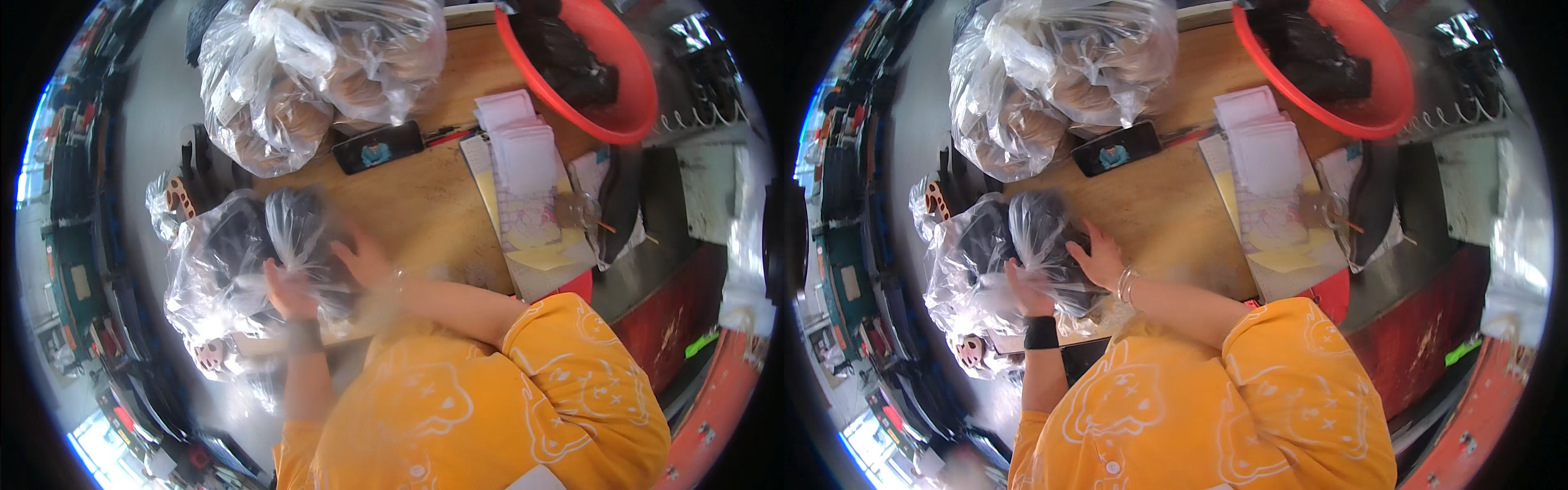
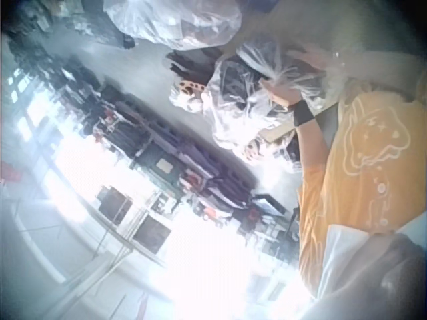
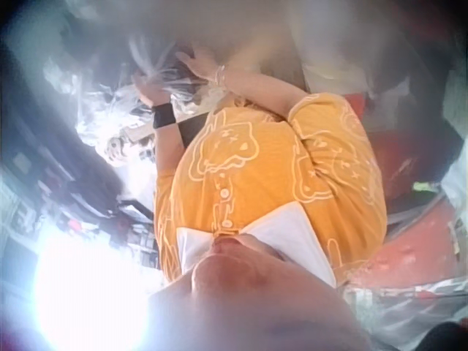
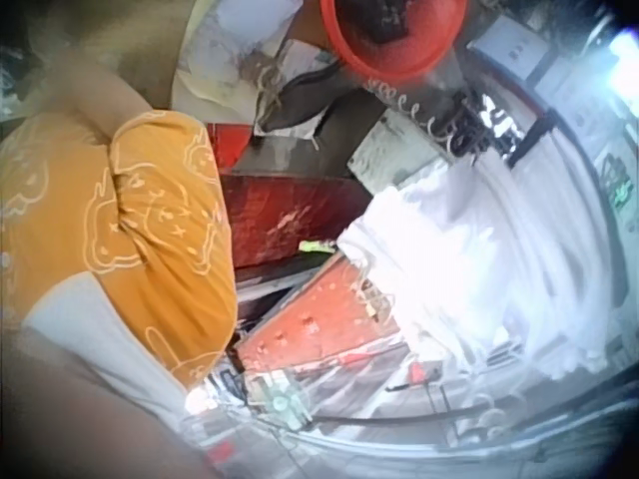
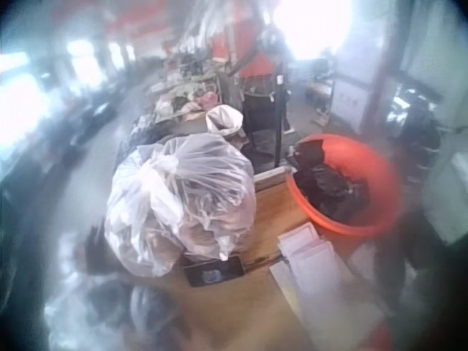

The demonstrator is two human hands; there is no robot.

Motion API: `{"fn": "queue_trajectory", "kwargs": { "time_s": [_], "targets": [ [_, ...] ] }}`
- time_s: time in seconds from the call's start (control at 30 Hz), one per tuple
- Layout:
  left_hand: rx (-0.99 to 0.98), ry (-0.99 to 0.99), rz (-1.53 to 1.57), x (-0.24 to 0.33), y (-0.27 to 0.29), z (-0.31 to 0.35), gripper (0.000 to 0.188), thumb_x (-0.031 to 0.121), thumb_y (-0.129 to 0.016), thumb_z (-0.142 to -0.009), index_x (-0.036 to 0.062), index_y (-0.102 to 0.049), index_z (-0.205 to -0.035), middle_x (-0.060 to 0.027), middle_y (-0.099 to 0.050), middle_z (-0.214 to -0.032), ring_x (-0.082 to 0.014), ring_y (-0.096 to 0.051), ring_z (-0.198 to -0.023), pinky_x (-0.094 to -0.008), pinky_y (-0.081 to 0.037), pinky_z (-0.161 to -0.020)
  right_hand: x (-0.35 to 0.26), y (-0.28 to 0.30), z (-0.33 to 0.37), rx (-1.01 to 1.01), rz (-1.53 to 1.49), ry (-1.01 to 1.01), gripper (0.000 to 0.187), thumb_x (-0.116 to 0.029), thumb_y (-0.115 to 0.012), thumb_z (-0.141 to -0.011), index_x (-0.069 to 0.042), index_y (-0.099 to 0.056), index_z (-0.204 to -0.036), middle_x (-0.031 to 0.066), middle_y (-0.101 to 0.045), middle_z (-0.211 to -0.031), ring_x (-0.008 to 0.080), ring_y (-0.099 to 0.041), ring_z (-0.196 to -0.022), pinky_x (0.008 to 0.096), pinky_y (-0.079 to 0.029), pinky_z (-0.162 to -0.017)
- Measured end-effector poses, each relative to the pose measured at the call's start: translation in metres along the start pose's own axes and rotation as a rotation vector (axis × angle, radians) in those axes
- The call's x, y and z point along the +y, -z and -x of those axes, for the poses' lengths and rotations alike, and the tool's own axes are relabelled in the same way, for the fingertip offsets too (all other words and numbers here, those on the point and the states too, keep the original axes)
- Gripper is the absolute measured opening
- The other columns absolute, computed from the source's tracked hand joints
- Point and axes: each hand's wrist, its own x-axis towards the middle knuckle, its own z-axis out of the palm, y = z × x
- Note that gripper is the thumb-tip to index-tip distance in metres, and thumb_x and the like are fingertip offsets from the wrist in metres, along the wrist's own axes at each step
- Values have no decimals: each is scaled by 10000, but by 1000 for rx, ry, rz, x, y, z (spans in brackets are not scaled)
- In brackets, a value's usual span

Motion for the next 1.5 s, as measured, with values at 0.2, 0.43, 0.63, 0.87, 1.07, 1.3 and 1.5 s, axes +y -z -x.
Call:
{"fn": "queue_trajectory", "kwargs": {
  "time_s": [0.2, 0.43, 0.63, 0.87, 1.07, 1.3, 1.5],
  "targets": [
    [-660, -406, -429, 11, 88, 60, 501, 389, -522, -901, 95, -430, -1296, -80, -598, -1073, -210, -556, -1035, -361, -444, -900, 53, 42, 22, 88, 84, 63, 539, -353, -544, -858, -26, -455, -1277, 199, -473, -1286, 341, -433, -1195, 414, -331, -1015],
    [-839, 328, -426, 38, 79, 118, 315, 221, -505, -934, 36, -516, -1189, -64, -617, -983, -183, -600, -883, -314, -478, -806, 84, 93, 120, 391, 85, 262, 329, -209, -499, -912, 1, -545, -1161, 124, -601, -1108, 225, -580, -959, 324, -465, -863],
    [-1507, -80, -823, 1, -10, 171, 191, 120, -507, -923, 1, -554, -1065, -62, -612, -883, -146, -582, -818, -284, -468, -775, 106, 74, 261, 574, -202, -73, 328, -230, -599, -843, -4, -598, -1081, 125, -639, -1034, 208, -591, -929, 340, -472, -848],
    [-2090, 80, -893, -91, -5, 307, 186, 141, -512, -921, 26, -549, -1061, -53, -607, -873, -137, -575, -798, -277, -467, -771, 214, 38, 438, 1132, -247, -271, 345, -253, -607, -835, -35, -595, -1102, 99, -652, -990, 185, -601, -918, 326, -471, -832],
    [-2588, 192, -1102, -187, 64, 480, 181, 102, -505, -914, 10, -537, -1066, -62, -602, -876, -129, -562, -804, -265, -458, -761, 294, -46, 683, 1646, -607, -318, 381, -250, -586, -848, -73, -571, -1185, 106, -574, -1180, 168, -536, -1082, 325, -441, -915],
    [-2769, -416, -493, -245, 83, 644, 296, 96, -492, -921, 18, -467, -1206, -65, -588, -950, -117, -550, -834, -254, -457, -775, 262, -89, 959, 2427, -810, 36, 241, -162, -563, -873, -15, -586, -1063, 45, -623, -856, 116, -590, -732, 231, -473, -643],
    [-2573, -325, -776, -291, 45, 700, 409, 110, -569, -872, 26, -454, -1256, -81, -563, -1062, -140, -535, -961, -281, -435, -861, 243, 2, 1080, 2537, -219, 35, 205, -112, -567, -866, 7, -599, -1030, 42, -618, -830, 118, -577, -720, 241, -460, -649]
  ]
}}
